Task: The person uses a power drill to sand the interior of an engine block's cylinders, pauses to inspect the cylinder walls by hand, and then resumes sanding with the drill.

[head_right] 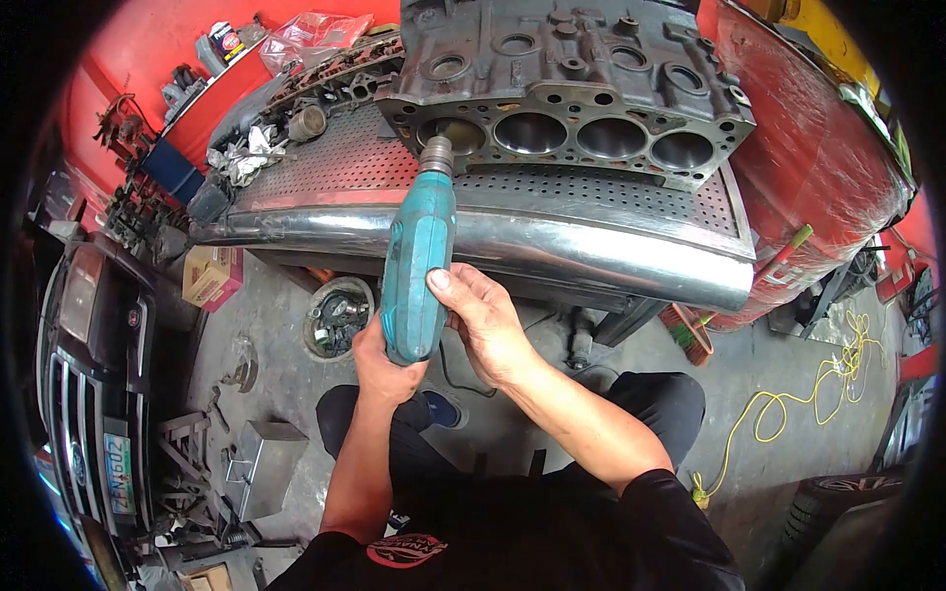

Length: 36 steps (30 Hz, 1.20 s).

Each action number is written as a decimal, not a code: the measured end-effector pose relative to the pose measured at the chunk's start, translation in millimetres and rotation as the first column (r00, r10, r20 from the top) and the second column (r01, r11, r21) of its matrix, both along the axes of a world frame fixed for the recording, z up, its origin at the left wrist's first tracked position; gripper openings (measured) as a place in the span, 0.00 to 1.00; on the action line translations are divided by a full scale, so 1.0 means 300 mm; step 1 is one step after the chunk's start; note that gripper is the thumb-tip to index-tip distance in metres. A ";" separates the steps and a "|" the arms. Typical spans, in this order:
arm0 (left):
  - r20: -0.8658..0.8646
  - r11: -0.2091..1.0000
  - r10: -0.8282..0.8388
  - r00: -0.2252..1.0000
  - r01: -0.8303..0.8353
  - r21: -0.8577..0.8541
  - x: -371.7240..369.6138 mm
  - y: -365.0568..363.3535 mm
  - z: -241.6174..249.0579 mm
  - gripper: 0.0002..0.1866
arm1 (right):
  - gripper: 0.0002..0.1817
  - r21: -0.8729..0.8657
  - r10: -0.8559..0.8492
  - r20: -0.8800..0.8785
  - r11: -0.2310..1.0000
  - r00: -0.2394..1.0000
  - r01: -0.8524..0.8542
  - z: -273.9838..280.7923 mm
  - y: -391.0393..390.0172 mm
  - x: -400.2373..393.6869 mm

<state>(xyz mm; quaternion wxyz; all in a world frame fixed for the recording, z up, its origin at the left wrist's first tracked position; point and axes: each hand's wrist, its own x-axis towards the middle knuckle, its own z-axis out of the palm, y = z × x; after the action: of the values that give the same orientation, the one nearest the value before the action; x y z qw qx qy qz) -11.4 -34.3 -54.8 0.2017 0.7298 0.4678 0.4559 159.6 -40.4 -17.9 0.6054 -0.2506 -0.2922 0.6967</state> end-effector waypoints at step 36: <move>0.063 1.000 0.001 0.998 0.000 -0.014 0.036 0.003 0.037 0.23 | 0.24 0.017 0.006 0.013 1.000 1.000 -0.007 0.019 0.011 0.013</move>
<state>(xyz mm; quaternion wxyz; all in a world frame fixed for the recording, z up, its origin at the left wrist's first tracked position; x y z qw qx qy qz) -0.6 -33.6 -43.8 0.2214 0.7136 0.4646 0.4753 163.5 -37.3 -12.3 0.6033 -0.2490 -0.3029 0.6945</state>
